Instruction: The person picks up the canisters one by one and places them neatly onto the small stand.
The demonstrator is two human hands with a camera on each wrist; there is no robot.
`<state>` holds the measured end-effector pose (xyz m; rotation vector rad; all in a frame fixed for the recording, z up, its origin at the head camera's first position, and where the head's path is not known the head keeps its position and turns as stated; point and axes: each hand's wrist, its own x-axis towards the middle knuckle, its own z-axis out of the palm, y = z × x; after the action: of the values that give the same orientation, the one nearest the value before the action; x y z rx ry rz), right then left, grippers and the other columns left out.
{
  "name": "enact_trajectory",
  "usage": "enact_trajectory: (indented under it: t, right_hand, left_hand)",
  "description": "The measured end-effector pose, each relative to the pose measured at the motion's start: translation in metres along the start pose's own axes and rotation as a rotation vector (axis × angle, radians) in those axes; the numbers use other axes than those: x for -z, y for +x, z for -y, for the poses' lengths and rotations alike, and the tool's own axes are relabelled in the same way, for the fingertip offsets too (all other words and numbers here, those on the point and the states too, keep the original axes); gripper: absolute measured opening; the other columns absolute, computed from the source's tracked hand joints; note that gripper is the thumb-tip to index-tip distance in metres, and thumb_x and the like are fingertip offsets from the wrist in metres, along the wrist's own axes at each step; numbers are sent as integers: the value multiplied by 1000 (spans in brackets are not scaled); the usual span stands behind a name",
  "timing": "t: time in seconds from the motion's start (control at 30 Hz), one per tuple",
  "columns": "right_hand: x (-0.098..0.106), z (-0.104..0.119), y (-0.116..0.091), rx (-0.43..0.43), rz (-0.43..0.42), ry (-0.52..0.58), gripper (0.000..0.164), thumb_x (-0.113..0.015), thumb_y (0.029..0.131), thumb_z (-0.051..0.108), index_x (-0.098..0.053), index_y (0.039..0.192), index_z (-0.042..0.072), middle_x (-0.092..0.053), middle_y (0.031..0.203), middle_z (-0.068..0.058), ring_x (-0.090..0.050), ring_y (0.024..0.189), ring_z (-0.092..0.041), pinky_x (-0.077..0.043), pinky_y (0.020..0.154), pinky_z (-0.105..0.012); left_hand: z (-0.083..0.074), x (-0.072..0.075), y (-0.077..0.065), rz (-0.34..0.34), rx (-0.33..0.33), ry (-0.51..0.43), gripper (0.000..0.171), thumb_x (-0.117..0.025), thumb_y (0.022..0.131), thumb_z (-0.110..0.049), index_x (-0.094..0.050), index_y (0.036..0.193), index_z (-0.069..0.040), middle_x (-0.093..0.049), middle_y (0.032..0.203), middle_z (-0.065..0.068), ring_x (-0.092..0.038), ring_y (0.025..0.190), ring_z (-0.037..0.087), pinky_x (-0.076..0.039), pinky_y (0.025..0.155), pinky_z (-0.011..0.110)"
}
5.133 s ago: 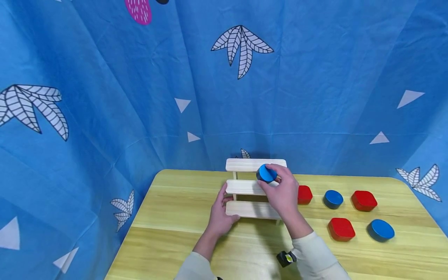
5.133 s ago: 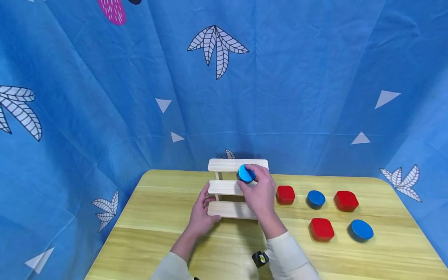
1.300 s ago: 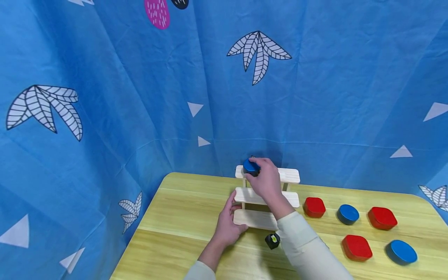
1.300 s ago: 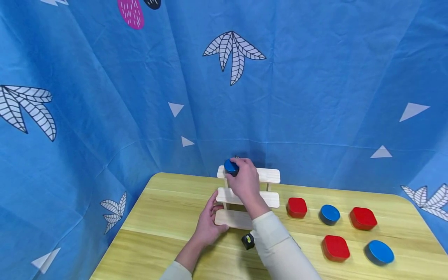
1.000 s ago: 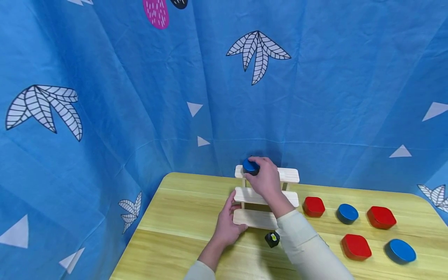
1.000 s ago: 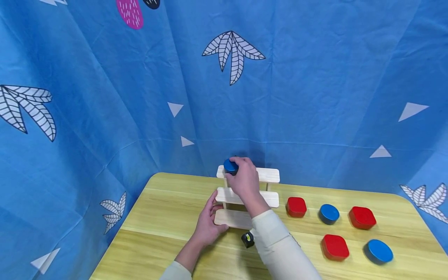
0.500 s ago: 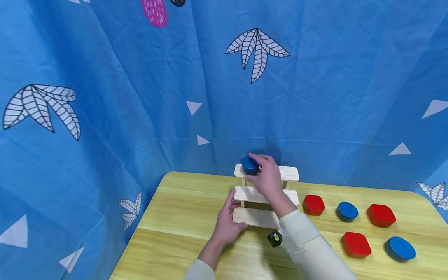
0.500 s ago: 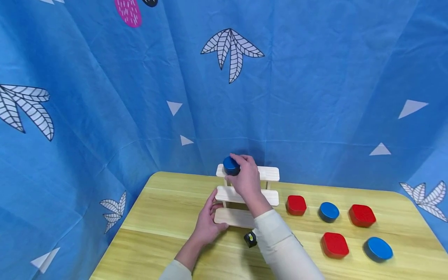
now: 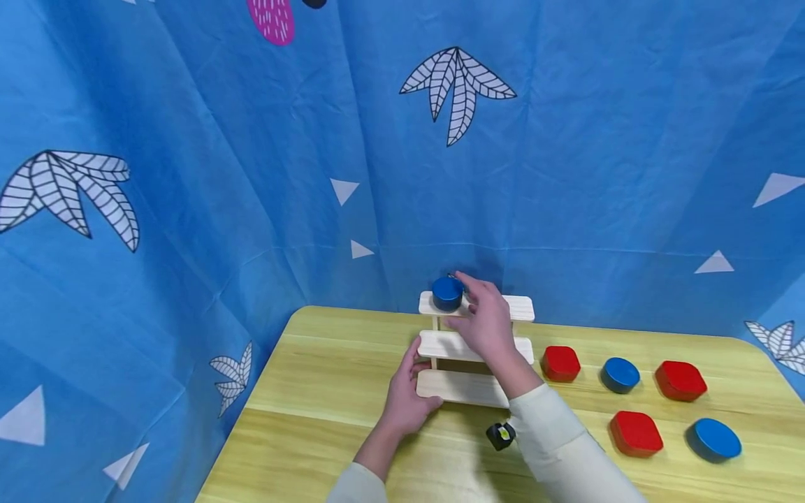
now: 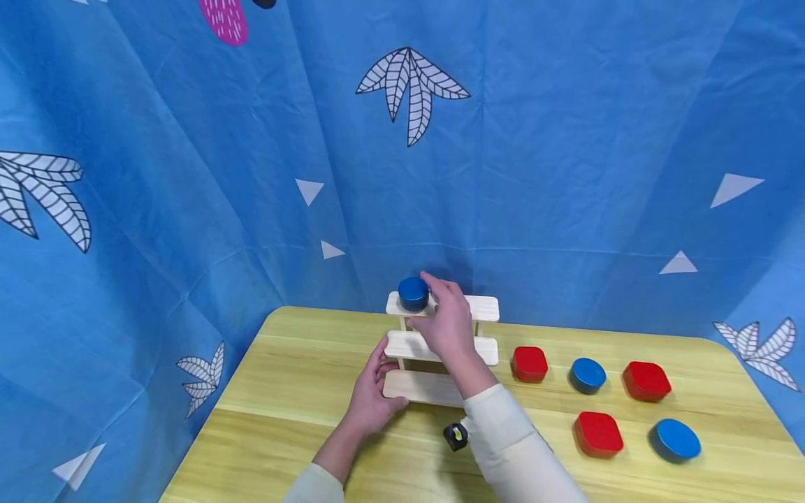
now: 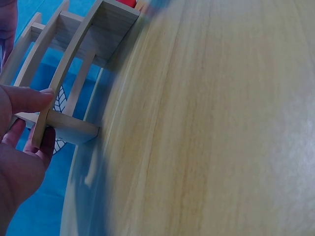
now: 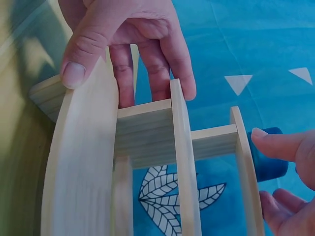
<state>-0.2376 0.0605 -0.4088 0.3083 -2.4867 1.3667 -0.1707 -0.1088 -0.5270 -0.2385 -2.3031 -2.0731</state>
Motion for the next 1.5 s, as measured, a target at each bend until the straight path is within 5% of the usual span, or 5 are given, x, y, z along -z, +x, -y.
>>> enact_trajectory:
  t: [0.37,1.03,1.5]
  right_hand:
    - [8,-6,-16,-47,-26,54,82,-91,70,3,-56,144,15,-54,134,-17,-61,112,-34,-56,86,-46]
    - [23,-20,-31,-16,-128,110,76,-91,69,2,-60,138,8,-59,125,-17,-64,106,-31,-56,87,-43]
    - [36,-30,-42,-75,-163,143,75,-89,71,1,-60,139,10,-58,132,-14,-63,110,-32,-54,89,-47]
  left_hand:
    - [-3,-1,-3,-9,10,-15,121,-70,62,31,-20,160,-18,-44,141,14,-49,124,33,-55,88,33]
    - [0,-1,-1,-5,16,4,123,-72,62,30,-22,160,-24,-48,138,9,-52,122,30,-56,85,33]
    - [-1,-1,1,-3,6,7,122,-72,63,29,-22,160,-25,-45,142,10,-51,123,31,-55,88,33]
